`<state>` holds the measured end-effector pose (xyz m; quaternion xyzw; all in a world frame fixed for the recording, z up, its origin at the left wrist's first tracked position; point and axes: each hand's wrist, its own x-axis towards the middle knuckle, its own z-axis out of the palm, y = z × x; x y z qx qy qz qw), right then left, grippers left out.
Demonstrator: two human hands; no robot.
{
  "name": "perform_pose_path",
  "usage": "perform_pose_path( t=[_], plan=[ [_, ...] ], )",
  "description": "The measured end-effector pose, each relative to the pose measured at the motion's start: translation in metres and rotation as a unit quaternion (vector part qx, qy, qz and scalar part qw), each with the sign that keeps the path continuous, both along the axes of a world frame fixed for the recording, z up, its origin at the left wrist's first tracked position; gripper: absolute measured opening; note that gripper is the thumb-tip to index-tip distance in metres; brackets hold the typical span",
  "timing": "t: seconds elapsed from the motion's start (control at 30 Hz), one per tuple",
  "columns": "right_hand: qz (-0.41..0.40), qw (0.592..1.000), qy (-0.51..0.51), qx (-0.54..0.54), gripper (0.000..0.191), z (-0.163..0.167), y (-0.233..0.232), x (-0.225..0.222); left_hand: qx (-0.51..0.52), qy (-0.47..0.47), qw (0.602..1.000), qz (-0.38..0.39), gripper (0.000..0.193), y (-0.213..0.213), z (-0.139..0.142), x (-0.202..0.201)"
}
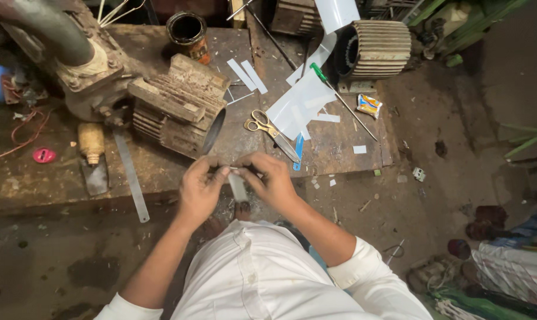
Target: The person repeatedly cuts a white plastic sheet into narrow strips using scissors and inserts each strip into slots on a cylindrical metal component. The person handles the plastic sheet, scissors, and metal component throughout the clip.
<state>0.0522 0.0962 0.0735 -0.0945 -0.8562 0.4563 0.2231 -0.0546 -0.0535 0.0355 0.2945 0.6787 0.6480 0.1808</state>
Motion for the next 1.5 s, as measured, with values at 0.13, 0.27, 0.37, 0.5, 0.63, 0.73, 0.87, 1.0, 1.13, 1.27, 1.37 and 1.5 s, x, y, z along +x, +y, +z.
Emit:
perform_pose_path(
  t=[0.13,0.27,0.37,0.5,0.63,0.73,0.87,1.0,1.13,1.27,1.37,1.5],
  plan=[
    [0.005,0.999,0.003,-0.044,0.012,-0.002,-0.008,0.008,-0.017,0.171,0.985,0.031,0.009,-0.006,0.002,0.008],
    [-0.019,1.0,-0.002,-0.021,0.008,-0.011,-0.009,0.013,0.027,0.205,0.978,-0.001,0.016,-0.009,-0.002,0.009],
    [-0.034,0.999,-0.007,-0.007,0.009,-0.016,-0.011,0.011,-0.015,0.202,0.978,-0.044,0.035,-0.012,-0.011,0.005],
    [0.026,0.998,-0.052,-0.036,0.023,-0.017,-0.01,0.009,-0.084,0.066,0.993,-0.04,0.05,-0.015,-0.027,-0.001],
    [-0.044,0.996,-0.067,-0.028,0.018,-0.016,-0.002,0.012,-0.028,-0.108,0.993,-0.038,0.043,-0.022,-0.031,-0.008],
    [-0.098,0.991,-0.082,-0.04,0.019,-0.017,0.002,0.014,-0.138,0.078,0.983,-0.094,0.049,-0.021,-0.023,-0.007],
    [-0.086,0.995,-0.046,0.023,0.015,-0.015,-0.001,0.018,-0.018,0.142,0.988,-0.05,0.022,0.002,-0.009,0.006],
    [-0.026,0.999,0.005,0.041,0.018,-0.007,-0.002,0.025,-0.018,0.156,0.988,0.001,0.016,0.013,-0.004,0.01],
    [-0.015,0.999,0.022,0.036,0.022,0.0,-0.001,0.028,0.015,0.167,0.986,0.011,0.013,0.014,-0.008,0.015],
    [-0.012,0.999,0.023,0.045,0.021,-0.002,-0.002,0.029,0.026,0.159,0.987,0.019,0.009,0.015,-0.017,0.022],
    [-0.015,0.997,0.006,0.078,0.021,-0.006,-0.003,0.031,0.026,0.153,0.988,0.024,0.008,0.015,-0.027,0.022],
    [-0.045,0.998,-0.02,0.039,0.02,-0.017,-0.003,0.027,0.037,0.049,0.998,0.01,0.008,0.019,-0.042,0.025]
  ],
)
